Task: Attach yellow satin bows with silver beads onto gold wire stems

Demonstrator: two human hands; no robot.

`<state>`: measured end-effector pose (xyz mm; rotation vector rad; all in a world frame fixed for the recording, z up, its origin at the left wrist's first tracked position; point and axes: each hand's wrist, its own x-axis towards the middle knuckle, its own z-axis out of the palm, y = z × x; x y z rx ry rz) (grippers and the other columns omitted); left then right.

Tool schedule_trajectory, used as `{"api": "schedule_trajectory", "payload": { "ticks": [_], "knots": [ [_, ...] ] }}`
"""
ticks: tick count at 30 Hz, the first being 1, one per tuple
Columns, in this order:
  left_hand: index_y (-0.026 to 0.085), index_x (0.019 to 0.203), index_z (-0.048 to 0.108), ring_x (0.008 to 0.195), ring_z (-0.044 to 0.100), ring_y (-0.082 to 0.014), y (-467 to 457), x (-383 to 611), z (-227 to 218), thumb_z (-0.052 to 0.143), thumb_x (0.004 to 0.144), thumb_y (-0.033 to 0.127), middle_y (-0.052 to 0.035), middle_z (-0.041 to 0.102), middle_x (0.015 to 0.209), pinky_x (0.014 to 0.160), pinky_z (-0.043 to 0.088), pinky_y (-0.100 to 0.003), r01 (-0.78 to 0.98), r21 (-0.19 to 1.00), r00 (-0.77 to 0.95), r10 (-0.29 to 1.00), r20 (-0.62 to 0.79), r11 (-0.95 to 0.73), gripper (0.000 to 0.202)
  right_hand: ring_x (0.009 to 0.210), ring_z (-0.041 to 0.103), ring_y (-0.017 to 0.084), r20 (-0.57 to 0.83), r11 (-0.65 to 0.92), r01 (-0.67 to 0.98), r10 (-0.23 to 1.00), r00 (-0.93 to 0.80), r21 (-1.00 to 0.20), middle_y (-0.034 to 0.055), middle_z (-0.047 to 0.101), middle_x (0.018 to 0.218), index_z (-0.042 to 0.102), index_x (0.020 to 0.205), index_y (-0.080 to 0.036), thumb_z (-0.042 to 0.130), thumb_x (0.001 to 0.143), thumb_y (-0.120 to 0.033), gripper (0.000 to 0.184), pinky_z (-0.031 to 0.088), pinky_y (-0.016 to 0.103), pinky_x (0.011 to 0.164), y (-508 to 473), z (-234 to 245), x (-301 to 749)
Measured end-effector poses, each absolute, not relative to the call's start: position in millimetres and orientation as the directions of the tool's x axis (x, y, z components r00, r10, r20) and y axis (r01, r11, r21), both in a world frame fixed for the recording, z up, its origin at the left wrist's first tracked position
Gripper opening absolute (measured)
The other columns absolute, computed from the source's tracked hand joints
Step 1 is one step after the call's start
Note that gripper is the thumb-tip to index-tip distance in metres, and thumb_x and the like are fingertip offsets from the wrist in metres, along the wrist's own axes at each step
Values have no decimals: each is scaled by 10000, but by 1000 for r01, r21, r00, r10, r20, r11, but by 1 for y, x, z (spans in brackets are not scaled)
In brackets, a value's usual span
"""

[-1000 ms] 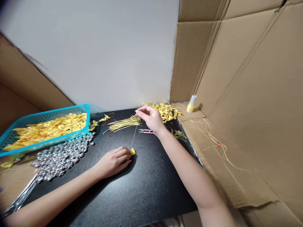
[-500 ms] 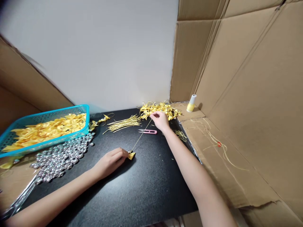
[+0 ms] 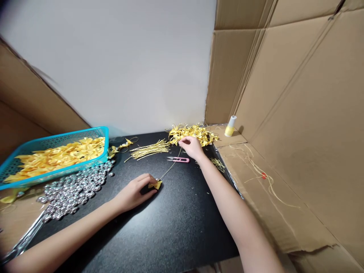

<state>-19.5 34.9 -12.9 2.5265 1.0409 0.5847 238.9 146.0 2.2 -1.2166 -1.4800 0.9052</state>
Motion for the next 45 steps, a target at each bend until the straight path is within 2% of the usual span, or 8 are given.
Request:
{"api": "schedule_trajectory", "payload": {
  "ticks": [9, 18, 25, 29, 33, 36, 41, 45],
  "knots": [
    [188, 756, 600, 688, 551, -147, 56, -15, -11, 537, 892, 326, -23, 594, 731, 717, 482, -262, 502, 562, 694, 694, 193, -658, 204, 647, 627, 166, 209, 205, 228, 978, -11, -952, 21, 683, 656, 668, 670, -163, 667, 687, -210, 50, 502, 321, 697, 144, 8, 242],
    [171, 810, 471, 544, 579, -122, 65, -3, 25, 324, 978, 401, -23, 611, 685, 512, 503, -236, 443, 814, 325, 914, 245, -375, 321, 757, 680, 182, 289, 289, 68, 957, -8, -955, 49, 721, 750, 635, 765, -170, 695, 728, -348, 191, 534, 358, 786, 126, 55, 243],
    [177, 804, 524, 497, 474, -87, 68, 10, 60, 482, 925, 373, 32, 543, 591, 487, 371, -180, 452, 788, 158, 907, 392, -419, 234, 587, 595, 93, 515, 502, -150, 855, -58, -852, -39, 626, 619, 624, 819, -198, 644, 843, -273, 82, 513, 235, 619, 71, 118, 242],
    [174, 863, 571, 459, 431, -79, 65, 19, 75, 480, 933, 379, 55, 485, 545, 460, 324, -182, 416, 801, 161, 902, 401, -431, 235, 557, 546, 89, 582, 586, 100, 810, -66, -804, -41, 600, 627, 664, 847, -215, 600, 892, -257, 89, 453, 223, 544, 39, 134, 236],
    [183, 983, 548, 447, 368, -72, 53, 25, 87, 469, 944, 414, 75, 408, 553, 427, 291, -172, 256, 893, 194, 925, 327, -370, 248, 711, 622, 132, 630, 669, 391, 737, -243, -632, 0, 678, 783, 658, 861, -211, 540, 919, -188, 134, 465, 267, 656, 23, 137, 220],
    [188, 1006, 524, 489, 395, -78, 43, 24, 95, 465, 947, 423, 62, 419, 610, 451, 352, -177, 151, 936, 278, 922, 269, -319, 249, 668, 597, 129, 602, 689, 449, 721, -345, -568, -2, 651, 748, 619, 830, -202, 497, 929, -159, 163, 429, 261, 615, 22, 134, 212],
    [176, 1014, 570, 617, 497, -112, 32, 18, 107, 557, 899, 374, 14, 529, 705, 569, 458, -227, 106, 961, 379, 904, 198, -256, 229, 590, 539, 116, 562, 647, 512, 756, -334, -566, -13, 581, 659, 573, 781, -190, 478, 937, -183, 182, 381, 253, 572, 23, 131, 210],
    [175, 920, 597, 644, 532, -112, 31, 16, 111, 661, 814, 344, 0, 586, 745, 575, 459, -219, 68, 974, 306, 934, 184, -214, 210, 743, 608, 140, 521, 660, 487, 751, -405, -572, 20, 654, 845, 587, 972, -206, 448, 946, -163, 148, 426, 260, 659, 17, 132, 208]
  ]
}}
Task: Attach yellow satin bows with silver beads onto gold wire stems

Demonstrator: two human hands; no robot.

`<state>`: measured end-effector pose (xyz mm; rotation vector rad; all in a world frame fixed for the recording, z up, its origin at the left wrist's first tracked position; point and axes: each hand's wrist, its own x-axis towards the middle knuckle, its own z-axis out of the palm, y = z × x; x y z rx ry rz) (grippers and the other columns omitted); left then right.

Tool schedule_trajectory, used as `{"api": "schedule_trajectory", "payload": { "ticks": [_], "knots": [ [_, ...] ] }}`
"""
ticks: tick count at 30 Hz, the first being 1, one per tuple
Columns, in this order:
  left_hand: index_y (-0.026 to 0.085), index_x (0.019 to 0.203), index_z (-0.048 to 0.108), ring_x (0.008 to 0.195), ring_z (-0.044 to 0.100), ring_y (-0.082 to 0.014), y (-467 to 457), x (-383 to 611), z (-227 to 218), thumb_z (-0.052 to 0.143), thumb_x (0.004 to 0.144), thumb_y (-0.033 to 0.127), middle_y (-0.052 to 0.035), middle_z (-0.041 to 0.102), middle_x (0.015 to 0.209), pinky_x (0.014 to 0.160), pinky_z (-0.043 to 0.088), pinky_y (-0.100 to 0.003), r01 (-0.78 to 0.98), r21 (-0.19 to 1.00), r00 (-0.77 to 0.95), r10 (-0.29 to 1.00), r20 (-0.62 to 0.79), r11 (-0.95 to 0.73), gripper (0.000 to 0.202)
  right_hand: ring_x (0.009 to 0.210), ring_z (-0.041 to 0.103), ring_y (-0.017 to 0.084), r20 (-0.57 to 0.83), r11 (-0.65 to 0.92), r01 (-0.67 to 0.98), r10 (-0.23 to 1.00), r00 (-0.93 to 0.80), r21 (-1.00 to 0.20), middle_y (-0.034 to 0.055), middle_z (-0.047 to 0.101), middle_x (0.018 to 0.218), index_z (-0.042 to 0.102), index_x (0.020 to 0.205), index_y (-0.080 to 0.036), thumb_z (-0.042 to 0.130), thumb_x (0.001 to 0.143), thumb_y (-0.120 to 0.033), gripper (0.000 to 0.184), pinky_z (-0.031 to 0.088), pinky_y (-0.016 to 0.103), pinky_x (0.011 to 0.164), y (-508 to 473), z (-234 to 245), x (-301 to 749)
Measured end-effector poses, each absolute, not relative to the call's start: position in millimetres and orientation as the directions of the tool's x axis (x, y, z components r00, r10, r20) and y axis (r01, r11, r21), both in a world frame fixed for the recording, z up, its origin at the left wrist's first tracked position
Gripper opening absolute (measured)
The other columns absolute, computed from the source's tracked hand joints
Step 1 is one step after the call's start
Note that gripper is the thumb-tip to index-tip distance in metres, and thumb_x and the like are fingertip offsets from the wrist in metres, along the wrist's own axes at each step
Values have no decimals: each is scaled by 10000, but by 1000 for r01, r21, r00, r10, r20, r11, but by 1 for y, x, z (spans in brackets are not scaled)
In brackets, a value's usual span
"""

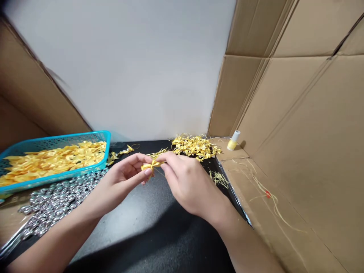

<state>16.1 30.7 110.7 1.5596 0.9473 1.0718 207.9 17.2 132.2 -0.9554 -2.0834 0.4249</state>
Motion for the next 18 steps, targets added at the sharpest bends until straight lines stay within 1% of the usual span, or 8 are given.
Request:
{"api": "schedule_trajectory", "payload": {
  "ticks": [1, 2, 3, 5, 8, 12, 15, 18],
  "knots": [
    [174, 888, 600, 660, 545, -116, 31, 16, 111, 681, 795, 337, -4, 597, 755, 585, 463, -219, 55, 978, 292, 939, 179, -203, 204, 755, 609, 140, 510, 662, 477, 749, -422, -578, 20, 652, 869, 569, 1046, -218, 441, 944, -154, 176, 432, 262, 670, 16, 132, 207],
    [173, 856, 602, 672, 555, -118, 31, 16, 111, 695, 780, 329, -6, 605, 755, 597, 466, -219, 43, 980, 281, 944, 172, -192, 197, 730, 600, 134, 501, 661, 466, 751, -430, -589, 11, 638, 846, 544, 1098, -229, 436, 940, -146, 208, 433, 262, 665, 14, 132, 205],
    [171, 834, 607, 681, 561, -119, 31, 16, 110, 706, 769, 320, -7, 613, 754, 606, 467, -218, 33, 983, 273, 948, 164, -180, 191, 671, 576, 123, 499, 657, 451, 753, -429, -604, -9, 604, 777, 522, 1112, -235, 436, 930, -138, 223, 428, 256, 638, 14, 131, 204],
    [165, 812, 627, 678, 561, -116, 31, 16, 109, 724, 747, 309, -9, 628, 746, 601, 458, -209, 19, 988, 253, 956, 146, -156, 185, 529, 482, 99, 493, 634, 399, 770, -405, -663, -59, 487, 630, 490, 1062, -243, 451, 901, -129, 201, 391, 235, 544, 13, 127, 200],
    [159, 796, 665, 626, 532, -106, 30, 15, 107, 737, 725, 317, -8, 631, 705, 558, 436, -199, 22, 990, 207, 969, 135, -142, 187, 446, 349, 81, 471, 569, 269, 809, -352, -777, -94, 370, 559, 438, 960, -255, 491, 846, -110, 192, 302, 215, 442, 13, 121, 196],
    [164, 766, 691, 593, 525, -103, 27, 16, 107, 743, 719, 319, -5, 629, 670, 536, 431, -197, 45, 983, 140, 975, 171, -179, 170, 444, 281, 74, 402, 472, 145, 847, -347, -869, -104, 339, 542, 423, 899, -259, 512, 793, -79, 227, 258, 211, 422, 14, 118, 194],
    [172, 762, 678, 591, 543, -109, 25, 17, 108, 745, 717, 316, 1, 630, 656, 545, 448, -204, 47, 977, 117, 973, 200, -207, 165, 453, 296, 71, 352, 416, 102, 856, -379, -904, -102, 356, 545, 427, 874, -256, 511, 781, -73, 221, 276, 211, 436, 15, 118, 194],
    [178, 753, 653, 577, 550, -117, 24, 18, 108, 742, 721, 324, 8, 615, 629, 540, 456, -215, 57, 974, 107, 971, 213, -220, 174, 458, 313, 70, 344, 389, 47, 860, -376, -920, -99, 363, 550, 427, 856, -250, 515, 783, -82, 202, 294, 211, 442, 16, 116, 192]
  ]
}}
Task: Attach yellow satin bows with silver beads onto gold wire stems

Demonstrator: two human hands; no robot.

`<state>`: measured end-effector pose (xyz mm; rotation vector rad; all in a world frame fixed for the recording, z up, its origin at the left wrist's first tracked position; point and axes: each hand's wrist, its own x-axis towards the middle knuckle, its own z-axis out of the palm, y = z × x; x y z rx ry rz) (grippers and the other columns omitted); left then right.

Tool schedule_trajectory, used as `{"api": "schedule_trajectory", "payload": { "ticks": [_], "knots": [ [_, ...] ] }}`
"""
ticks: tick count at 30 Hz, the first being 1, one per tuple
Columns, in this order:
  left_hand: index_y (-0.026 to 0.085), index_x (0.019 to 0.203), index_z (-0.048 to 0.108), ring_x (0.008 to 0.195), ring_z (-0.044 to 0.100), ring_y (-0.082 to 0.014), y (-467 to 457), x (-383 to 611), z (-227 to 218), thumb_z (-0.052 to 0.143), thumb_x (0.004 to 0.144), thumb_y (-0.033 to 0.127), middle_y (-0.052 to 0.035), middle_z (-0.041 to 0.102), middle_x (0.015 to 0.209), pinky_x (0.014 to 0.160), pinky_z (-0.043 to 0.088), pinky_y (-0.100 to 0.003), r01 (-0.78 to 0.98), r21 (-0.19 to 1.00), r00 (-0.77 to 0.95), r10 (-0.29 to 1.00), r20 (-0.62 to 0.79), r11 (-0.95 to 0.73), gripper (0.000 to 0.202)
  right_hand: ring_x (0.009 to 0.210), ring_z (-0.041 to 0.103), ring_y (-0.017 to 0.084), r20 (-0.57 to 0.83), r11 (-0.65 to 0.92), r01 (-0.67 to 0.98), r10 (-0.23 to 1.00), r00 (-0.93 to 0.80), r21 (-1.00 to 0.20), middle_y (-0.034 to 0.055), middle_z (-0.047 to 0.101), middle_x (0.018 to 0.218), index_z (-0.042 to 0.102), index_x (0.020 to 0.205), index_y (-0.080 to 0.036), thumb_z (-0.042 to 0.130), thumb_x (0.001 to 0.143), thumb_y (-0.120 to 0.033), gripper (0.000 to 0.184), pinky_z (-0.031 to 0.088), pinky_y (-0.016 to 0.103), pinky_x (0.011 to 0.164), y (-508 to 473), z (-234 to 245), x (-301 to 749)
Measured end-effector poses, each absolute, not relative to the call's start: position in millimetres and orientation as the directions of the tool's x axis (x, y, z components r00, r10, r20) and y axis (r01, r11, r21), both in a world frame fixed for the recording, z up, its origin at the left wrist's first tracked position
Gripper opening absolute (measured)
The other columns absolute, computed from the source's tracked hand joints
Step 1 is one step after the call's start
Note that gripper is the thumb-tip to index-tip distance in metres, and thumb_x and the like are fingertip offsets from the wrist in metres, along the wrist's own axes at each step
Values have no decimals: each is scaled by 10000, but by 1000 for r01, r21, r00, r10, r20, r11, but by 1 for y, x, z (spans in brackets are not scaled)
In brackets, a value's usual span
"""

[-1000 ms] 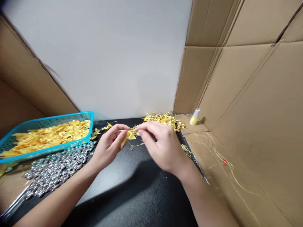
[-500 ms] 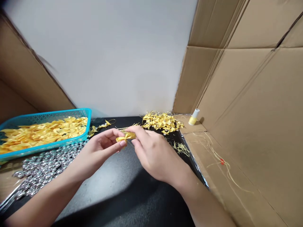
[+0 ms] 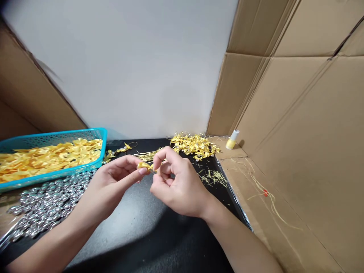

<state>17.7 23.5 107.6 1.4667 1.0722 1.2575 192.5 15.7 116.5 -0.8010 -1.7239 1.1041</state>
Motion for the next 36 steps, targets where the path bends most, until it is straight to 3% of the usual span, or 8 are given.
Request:
{"api": "schedule_trajectory", "payload": {
  "ticks": [18, 36],
  "knots": [
    [191, 736, 637, 587, 570, -126, 16, 19, 107, 741, 737, 296, 4, 637, 651, 535, 463, -216, 114, 944, 74, 950, 302, -309, 148, 503, 357, 77, 351, 370, -10, 871, -345, -929, -69, 393, 627, 411, 811, -239, 540, 794, -125, 173, 356, 208, 455, 16, 113, 190],
    [181, 753, 638, 675, 630, -130, 14, 21, 106, 704, 768, 217, -5, 666, 744, 621, 535, -217, 169, 897, 52, 912, 406, -409, 77, 457, 306, 66, 393, 431, 37, 852, -346, -901, -96, 340, 576, 392, 804, -248, 516, 781, -74, 215, 267, 210, 433, 15, 113, 188]
  ]
}}
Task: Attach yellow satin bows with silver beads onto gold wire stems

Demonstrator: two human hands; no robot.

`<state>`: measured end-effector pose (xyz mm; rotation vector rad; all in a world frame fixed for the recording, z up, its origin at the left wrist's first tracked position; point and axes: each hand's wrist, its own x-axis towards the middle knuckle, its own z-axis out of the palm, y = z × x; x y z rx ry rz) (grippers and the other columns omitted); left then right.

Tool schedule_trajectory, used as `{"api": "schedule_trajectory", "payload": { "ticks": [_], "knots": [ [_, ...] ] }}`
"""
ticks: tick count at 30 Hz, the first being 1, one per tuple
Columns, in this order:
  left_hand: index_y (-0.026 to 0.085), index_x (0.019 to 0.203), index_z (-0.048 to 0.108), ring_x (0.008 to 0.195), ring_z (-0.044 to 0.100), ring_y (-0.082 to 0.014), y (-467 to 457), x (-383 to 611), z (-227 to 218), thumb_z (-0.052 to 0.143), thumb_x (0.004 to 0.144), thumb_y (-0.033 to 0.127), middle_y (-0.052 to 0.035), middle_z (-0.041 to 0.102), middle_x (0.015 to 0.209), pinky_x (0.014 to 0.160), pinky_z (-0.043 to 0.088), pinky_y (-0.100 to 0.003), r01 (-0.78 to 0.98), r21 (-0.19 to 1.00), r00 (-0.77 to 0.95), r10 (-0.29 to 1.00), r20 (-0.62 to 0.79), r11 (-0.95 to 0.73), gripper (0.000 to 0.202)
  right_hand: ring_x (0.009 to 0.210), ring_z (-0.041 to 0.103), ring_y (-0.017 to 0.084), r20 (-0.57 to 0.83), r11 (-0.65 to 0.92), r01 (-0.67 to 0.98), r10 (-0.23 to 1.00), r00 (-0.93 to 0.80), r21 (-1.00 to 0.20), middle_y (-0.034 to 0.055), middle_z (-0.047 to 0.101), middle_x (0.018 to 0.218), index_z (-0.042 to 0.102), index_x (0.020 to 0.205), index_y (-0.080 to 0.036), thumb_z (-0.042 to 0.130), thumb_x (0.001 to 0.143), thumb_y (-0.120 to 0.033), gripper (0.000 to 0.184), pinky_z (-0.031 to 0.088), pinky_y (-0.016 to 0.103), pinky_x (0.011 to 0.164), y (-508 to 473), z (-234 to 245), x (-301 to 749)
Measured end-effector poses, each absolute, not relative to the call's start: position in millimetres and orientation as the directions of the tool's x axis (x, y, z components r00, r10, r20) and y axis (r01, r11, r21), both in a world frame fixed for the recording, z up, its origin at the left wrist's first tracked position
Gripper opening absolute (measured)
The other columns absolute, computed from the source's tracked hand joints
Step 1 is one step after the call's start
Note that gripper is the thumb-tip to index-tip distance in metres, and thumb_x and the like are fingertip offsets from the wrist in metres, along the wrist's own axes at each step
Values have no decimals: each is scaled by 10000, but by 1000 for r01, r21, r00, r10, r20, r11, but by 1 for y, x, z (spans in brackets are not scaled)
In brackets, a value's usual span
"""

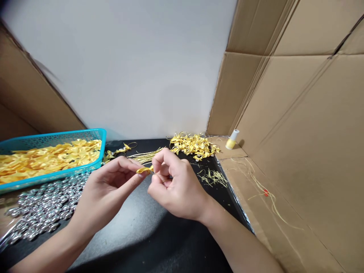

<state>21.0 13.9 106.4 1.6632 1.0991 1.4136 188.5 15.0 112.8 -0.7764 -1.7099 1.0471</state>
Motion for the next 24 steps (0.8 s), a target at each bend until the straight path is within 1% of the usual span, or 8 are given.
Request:
{"api": "schedule_trajectory", "payload": {
  "ticks": [4, 10, 16, 18, 19, 21, 23, 24],
  "knots": [
    [193, 781, 624, 719, 639, -119, 13, 20, 100, 668, 797, 134, 9, 666, 769, 656, 540, -201, 206, 830, 80, 854, 514, -519, 75, 446, 302, 64, 402, 448, 63, 849, -344, -892, -102, 329, 566, 382, 811, -250, 508, 786, -69, 222, 263, 211, 432, 14, 113, 188],
    [202, 837, 597, 790, 645, -121, 14, 18, 89, 623, 814, 43, 6, 663, 820, 727, 540, -232, 335, 656, 116, 720, 684, -677, 163, 457, 287, 59, 461, 518, 120, 827, -322, -847, -96, 330, 589, 363, 809, -251, 506, 771, -52, 248, 263, 197, 421, 13, 113, 186],
    [180, 843, 583, 746, 654, -114, 10, 21, 92, 619, 788, -19, -7, 669, 830, 685, 536, -233, 447, 397, 193, 520, 832, -802, 210, 448, 291, 44, 572, 635, 194, 764, -297, -748, -100, 319, 591, 334, 789, -242, 499, 749, -23, 278, 272, 177, 423, 11, 114, 183],
    [171, 848, 587, 726, 652, -112, 9, 21, 95, 617, 778, -39, -15, 673, 829, 677, 537, -235, 458, 332, 209, 463, 861, -825, 223, 457, 297, 43, 631, 692, 217, 719, -291, -688, -99, 320, 600, 332, 789, -239, 494, 724, 2, 298, 289, 178, 440, 11, 113, 182],
    [169, 852, 591, 720, 650, -114, 9, 20, 96, 618, 770, -46, -18, 676, 824, 669, 536, -235, 452, 310, 213, 439, 873, -836, 232, 469, 304, 45, 669, 727, 221, 685, -289, -650, -97, 322, 609, 334, 791, -238, 490, 713, 13, 306, 319, 182, 465, 12, 112, 181],
    [170, 869, 601, 718, 644, -123, 8, 19, 95, 624, 748, -59, -24, 682, 821, 647, 529, -238, 427, 289, 213, 406, 889, -857, 260, 494, 301, 53, 760, 812, 196, 583, -288, -549, -94, 302, 621, 338, 797, -236, 481, 709, 29, 315, 404, 212, 567, 14, 109, 179],
    [178, 889, 606, 736, 645, -137, 8, 18, 93, 624, 729, -74, -26, 686, 839, 640, 525, -247, 389, 321, 190, 416, 889, -863, 300, 507, 268, 61, 835, 884, 143, 468, -290, -446, -91, 267, 628, 340, 805, -236, 473, 730, 32, 309, 454, 269, 689, 17, 106, 178],
    [186, 898, 606, 747, 647, -142, 8, 18, 92, 624, 722, -80, -24, 688, 851, 643, 526, -253, 360, 362, 166, 440, 882, -860, 319, 512, 248, 66, 861, 907, 118, 420, -288, -403, -89, 255, 634, 339, 807, -236, 472, 744, 30, 304, 462, 294, 726, 18, 104, 177]
  ]
}}
